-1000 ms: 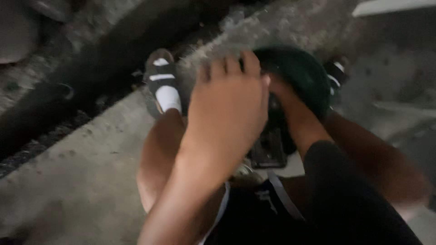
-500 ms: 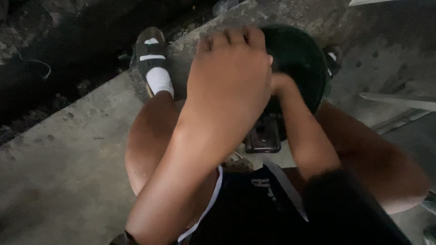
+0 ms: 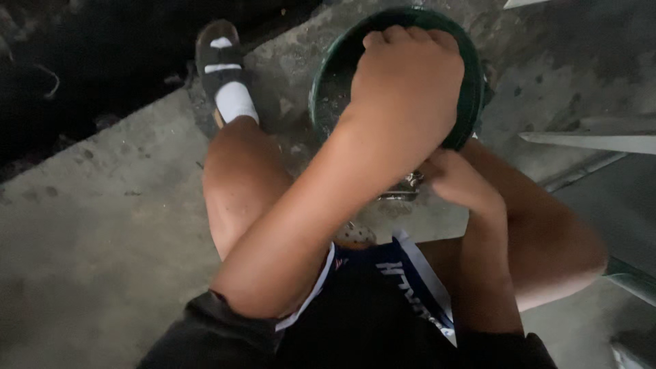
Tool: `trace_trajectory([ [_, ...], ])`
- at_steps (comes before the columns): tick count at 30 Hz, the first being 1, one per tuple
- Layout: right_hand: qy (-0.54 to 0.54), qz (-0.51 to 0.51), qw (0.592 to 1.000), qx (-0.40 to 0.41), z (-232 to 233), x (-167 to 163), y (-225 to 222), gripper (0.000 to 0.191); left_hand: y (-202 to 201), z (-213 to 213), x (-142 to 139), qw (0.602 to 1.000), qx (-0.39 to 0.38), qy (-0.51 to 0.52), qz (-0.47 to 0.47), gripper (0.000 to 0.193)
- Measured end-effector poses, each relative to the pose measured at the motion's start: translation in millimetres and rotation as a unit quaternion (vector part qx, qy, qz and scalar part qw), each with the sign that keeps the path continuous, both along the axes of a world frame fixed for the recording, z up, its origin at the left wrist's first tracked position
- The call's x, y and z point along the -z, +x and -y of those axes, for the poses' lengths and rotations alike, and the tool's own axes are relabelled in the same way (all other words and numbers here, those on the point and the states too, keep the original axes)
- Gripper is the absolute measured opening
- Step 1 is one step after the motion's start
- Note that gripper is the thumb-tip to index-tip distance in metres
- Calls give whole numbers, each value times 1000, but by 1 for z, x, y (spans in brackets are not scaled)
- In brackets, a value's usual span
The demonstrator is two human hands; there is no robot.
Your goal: The person sits on the floor and scrubs a small metal object with a sponge inside a green bucket of water. They repeatedly dip the object and sponge into the water, scrubbing different sides and rinsing the sponge throughout the clip.
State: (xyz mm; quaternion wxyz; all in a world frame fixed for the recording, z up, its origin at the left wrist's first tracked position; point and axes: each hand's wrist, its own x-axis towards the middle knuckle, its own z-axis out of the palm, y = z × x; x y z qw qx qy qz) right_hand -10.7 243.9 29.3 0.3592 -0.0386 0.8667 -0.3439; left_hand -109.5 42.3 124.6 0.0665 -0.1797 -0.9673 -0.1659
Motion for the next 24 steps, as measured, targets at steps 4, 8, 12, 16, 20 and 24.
trace_trajectory([
  [4, 22, -2, 992, 123, -9, 36, -35, 38, 2, 6, -13, 1000, -22, -5, -9, 52],
  [8, 33, -26, 991, 127, 18, 66, -100, 43, 1, 25, -25, 1000, -12, 12, -11, 64],
  [12, 53, -14, 993, 107, 68, 77, -153, 49, -6, 44, -39, 997, -69, -16, -7, 55],
  [16, 71, 11, 994, 84, 106, 87, -186, 57, -19, 64, -50, 994, -107, -28, 24, 53],
  [20, 65, 32, 994, 79, 114, 101, -194, 65, -30, 75, -52, 988, -116, -101, 7, 53],
  [24, 22, 51, 996, 68, 102, 118, -178, 73, -28, 79, -49, 992, -99, -78, 23, 48],
])
